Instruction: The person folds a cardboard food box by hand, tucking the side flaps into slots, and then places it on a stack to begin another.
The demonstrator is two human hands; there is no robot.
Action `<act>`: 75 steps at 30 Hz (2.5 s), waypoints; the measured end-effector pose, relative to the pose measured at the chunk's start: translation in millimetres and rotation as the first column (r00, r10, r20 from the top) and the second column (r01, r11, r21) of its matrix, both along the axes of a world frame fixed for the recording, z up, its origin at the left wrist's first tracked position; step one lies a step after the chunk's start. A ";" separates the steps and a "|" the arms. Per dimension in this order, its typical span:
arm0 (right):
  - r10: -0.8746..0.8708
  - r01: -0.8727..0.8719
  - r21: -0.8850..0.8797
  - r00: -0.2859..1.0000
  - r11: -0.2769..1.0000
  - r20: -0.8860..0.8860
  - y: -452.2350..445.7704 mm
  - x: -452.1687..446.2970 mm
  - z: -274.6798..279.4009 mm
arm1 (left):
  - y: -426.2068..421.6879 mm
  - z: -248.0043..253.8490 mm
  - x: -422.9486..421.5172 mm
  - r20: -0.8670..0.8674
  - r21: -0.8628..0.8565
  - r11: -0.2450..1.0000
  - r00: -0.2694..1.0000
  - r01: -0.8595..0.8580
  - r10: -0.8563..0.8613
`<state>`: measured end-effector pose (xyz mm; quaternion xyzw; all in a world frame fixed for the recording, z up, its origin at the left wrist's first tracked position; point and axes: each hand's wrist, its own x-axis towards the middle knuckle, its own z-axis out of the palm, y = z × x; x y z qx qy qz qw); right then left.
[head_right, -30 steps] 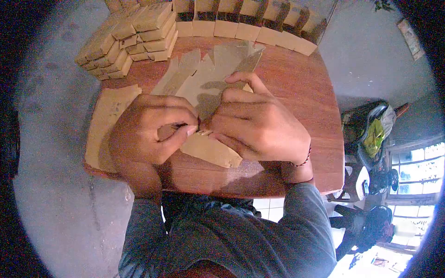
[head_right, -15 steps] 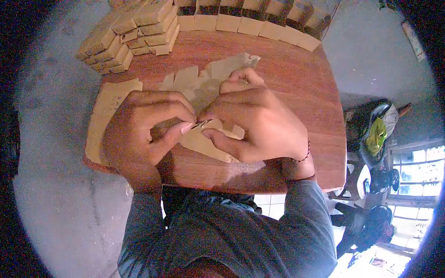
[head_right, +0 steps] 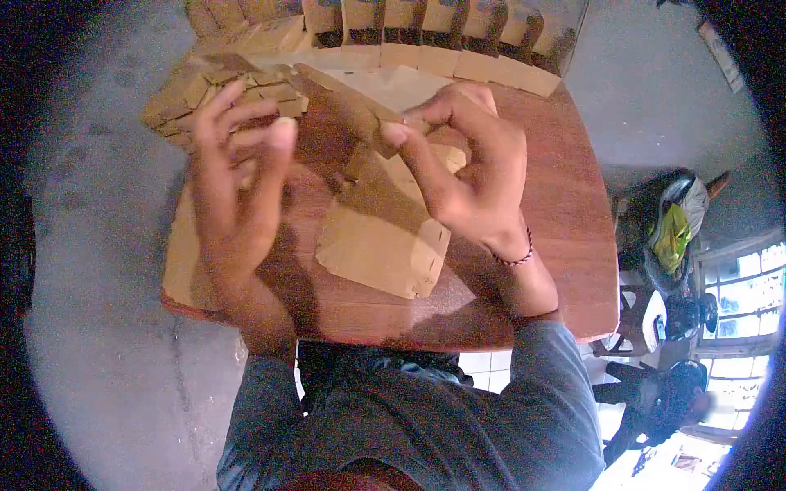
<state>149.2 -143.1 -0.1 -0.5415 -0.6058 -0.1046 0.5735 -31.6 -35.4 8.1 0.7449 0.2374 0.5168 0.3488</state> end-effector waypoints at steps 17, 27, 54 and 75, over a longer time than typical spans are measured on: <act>0.095 -0.156 -0.130 0.917 0.979 -0.387 -7.0 -22.9 1.5 | 10.2 -10.0 36.4 0.269 0.236 0.967 0.951 0.090 -0.155; 0.189 -0.377 -0.293 0.838 0.879 -0.513 -0.4 -18.0 5.4 | 13.9 -10.5 24.7 0.105 0.338 0.939 0.989 0.066 -0.107; 0.263 -0.590 -0.228 0.628 0.774 -0.732 3.6 -14.4 -3.5 | 16.6 -1.7 -2.7 -0.232 0.541 0.762 0.934 0.357 -0.273; 0.256 -0.426 -0.014 0.570 0.905 -0.780 7.5 -19.2 -1.8 | 23.5 -4.2 9.1 -0.221 0.565 0.739 0.930 0.367 -0.293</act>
